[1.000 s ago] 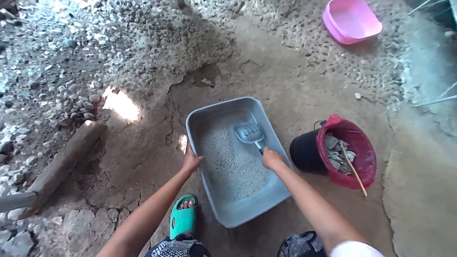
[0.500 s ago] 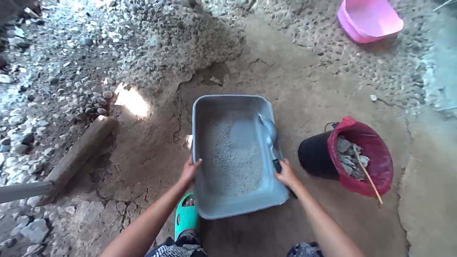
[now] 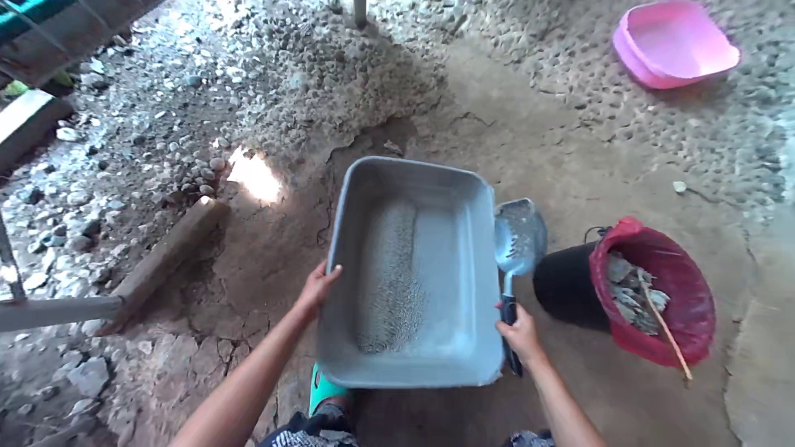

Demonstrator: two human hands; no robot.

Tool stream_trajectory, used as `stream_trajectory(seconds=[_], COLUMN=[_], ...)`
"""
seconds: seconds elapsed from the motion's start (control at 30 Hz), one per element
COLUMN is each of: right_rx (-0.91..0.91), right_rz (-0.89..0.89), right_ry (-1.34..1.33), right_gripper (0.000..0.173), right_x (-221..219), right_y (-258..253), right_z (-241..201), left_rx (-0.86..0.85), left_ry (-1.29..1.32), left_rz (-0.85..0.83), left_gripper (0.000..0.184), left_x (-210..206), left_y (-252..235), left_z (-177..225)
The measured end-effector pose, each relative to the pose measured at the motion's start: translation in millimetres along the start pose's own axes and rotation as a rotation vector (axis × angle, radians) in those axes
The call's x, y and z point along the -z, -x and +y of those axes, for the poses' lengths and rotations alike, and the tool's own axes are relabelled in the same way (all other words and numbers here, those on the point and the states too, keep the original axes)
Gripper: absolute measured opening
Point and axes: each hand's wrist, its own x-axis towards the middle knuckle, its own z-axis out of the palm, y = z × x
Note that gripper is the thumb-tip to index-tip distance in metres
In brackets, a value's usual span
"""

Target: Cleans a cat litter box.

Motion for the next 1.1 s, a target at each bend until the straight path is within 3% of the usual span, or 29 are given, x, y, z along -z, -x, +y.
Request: stream_trajectory(seconds=[0.1, 0.17, 0.27, 0.4, 0.5, 0.6, 0.77, 0.83, 0.93, 1.1], right_rx=[0.109, 0.135, 0.128, -0.025, -0.042, -0.037, -0.168, -0.136, -0.076, -0.323], right_rz=[-0.056, -0.096, -0.057, 0.142, 0.189, 0.114, 0.037, 0.114, 0.324, 0.543], right_ry=[-0.12, -0.118, -0.008, -0.05, -0.051, 0.099, 0.246, 0.229, 0.235, 0.352], right_gripper=[0.05, 0.048, 0.05, 0.058, 0.058, 0.052, 0.049, 0.045, 0.051, 0.058], right_x=[-39.8, -45.8, -8.9, 45.6, 42.4, 32.9, 39.6, 53.8, 94.0, 181.9], right_y=[-1.8, -3.0, -6.2, -16.4, -26.3, -41.8, -52.2, -35.9, -7.2, 29.3], right_z=[-55.7, -77.4, -41.8, 21.8, 22.6, 5.2, 1.3, -9.1, -33.7, -46.4], left_rx=[0.051, 0.087, 0.122, 0.05, 0.051, 0.065, 0.196, 0.218, 0.185, 0.051], left_ry=[-0.002, -0.011, -0.004, -0.021, -0.027, -0.069, -0.165, -0.225, -0.276, -0.33], left_rz=[0.147, 0.198, 0.135, -0.153, -0.188, -0.187, -0.206, -0.17, -0.093, -0.021], left_gripper=[0.043, 0.04, 0.042, 0.055, 0.056, 0.058, 0.068, 0.073, 0.062, 0.061], left_x=[62.3, 73.1, 24.1, -46.2, -52.6, -46.6, -49.3, -52.9, -56.4, -59.1], left_y=[-28.8, -22.8, 2.9, 3.8, -26.5, -55.3, -51.8, -45.7, -37.5, -14.3], left_z=[-0.2, 14.1, 27.1, 7.9, -17.0, -29.6, -38.2, -34.7, -30.6, -22.6])
